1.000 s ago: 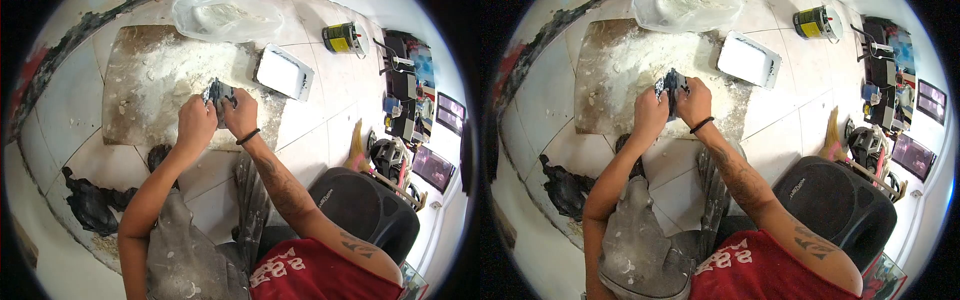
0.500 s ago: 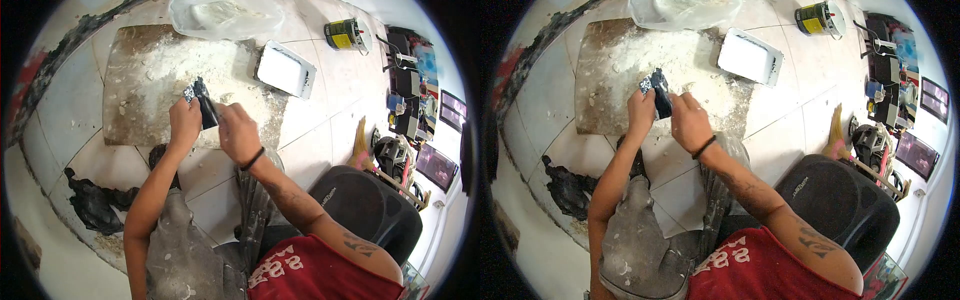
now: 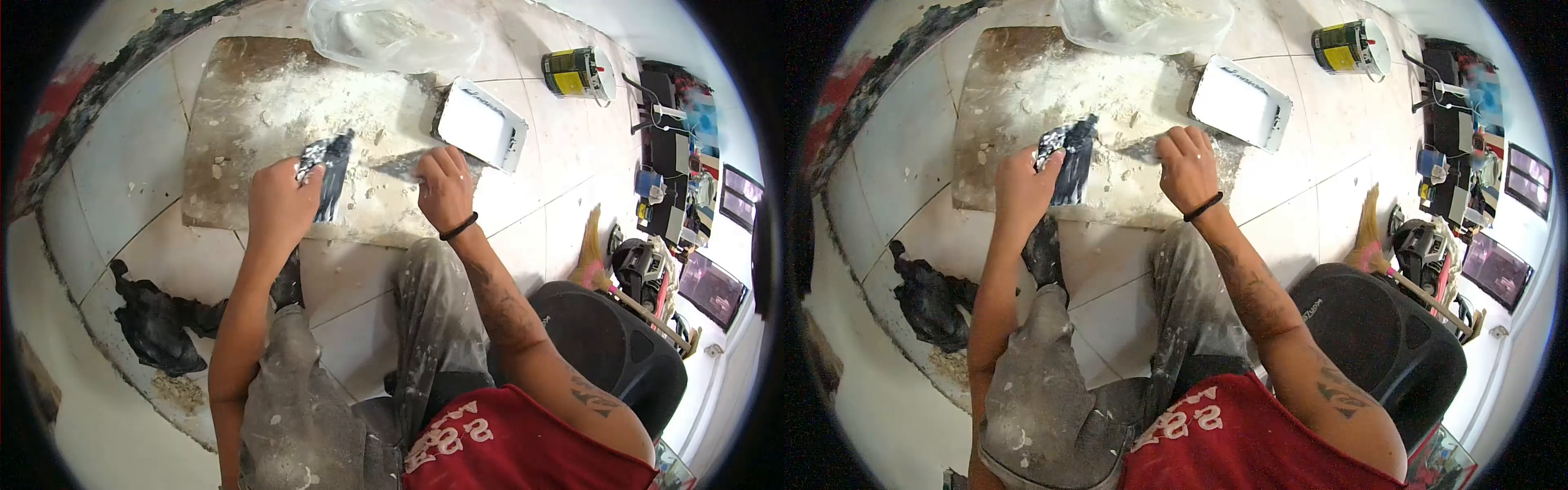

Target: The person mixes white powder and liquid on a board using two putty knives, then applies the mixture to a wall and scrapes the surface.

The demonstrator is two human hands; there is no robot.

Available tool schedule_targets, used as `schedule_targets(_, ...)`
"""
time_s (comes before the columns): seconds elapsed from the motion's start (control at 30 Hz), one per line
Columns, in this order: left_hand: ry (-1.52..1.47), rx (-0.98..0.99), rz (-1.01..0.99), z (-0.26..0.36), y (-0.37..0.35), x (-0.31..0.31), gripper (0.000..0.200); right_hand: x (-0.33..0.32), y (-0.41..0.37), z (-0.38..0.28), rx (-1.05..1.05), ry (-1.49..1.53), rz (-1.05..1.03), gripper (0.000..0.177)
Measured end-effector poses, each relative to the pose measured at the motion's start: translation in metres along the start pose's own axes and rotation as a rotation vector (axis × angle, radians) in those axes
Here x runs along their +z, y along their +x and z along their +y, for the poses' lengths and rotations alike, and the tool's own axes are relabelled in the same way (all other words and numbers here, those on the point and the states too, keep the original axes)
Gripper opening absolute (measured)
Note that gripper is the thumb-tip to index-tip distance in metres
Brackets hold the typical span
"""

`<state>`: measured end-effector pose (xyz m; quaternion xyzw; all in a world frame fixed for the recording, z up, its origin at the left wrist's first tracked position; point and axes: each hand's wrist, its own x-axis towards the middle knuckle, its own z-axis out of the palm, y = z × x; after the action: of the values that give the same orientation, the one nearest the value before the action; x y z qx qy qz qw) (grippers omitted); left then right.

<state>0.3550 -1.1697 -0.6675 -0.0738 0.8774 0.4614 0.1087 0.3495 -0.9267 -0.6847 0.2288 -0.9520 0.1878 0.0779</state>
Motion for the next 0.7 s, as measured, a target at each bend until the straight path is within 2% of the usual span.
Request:
schedule_targets(0.1, 0.134, 0.189, -0.044, 0.022, -0.009, -0.009, 0.026, 0.006, -0.003, -0.01, -0.192, -0.009, 0.038, 0.012)
schedule_targets(0.13, 0.198, 0.294, -0.057, 0.021, -0.01, -0.001, 0.024, 0.008, -0.003, -0.013, -0.246, -0.004, 0.037, 0.013)
schedule_targets(0.2, 0.183, 0.38, -0.057, 0.022, -0.012, 0.016, 0.021, 0.015, -0.002, -0.018, -0.341, 0.052, 0.074, 0.014)
schedule_targets(0.4, 0.309, 0.46, -0.093, 0.008, -0.002, 0.045, 0.017, 0.012, 0.005, -0.031, -0.445, 0.148, 0.066, 0.017)
schedule_targets(0.47, 0.288, 0.454, -0.036, -0.001, 0.012, 0.047, 0.017, 0.002, 0.005, -0.034, -0.418, 0.138, 0.048, 0.019)
schedule_targets(0.5, 0.277, 0.449, -0.009, -0.006, 0.017, 0.046, 0.018, -0.002, 0.003, -0.035, -0.401, 0.137, 0.057, 0.019)
schedule_targets(0.57, 0.135, 0.228, -0.029, -0.008, 0.026, 0.042, 0.021, -0.017, 0.0, -0.035, -0.299, 0.095, -0.008, 0.022)
schedule_targets(0.67, -0.064, -0.009, 0.004, -0.01, 0.031, 0.034, 0.025, -0.016, -0.01, -0.019, 0.168, 0.079, -0.005, 0.022)
schedule_targets(0.7, -0.111, -0.064, 0.016, -0.015, 0.033, 0.034, 0.024, -0.019, -0.01, -0.018, 0.351, 0.191, 0.018, 0.02)
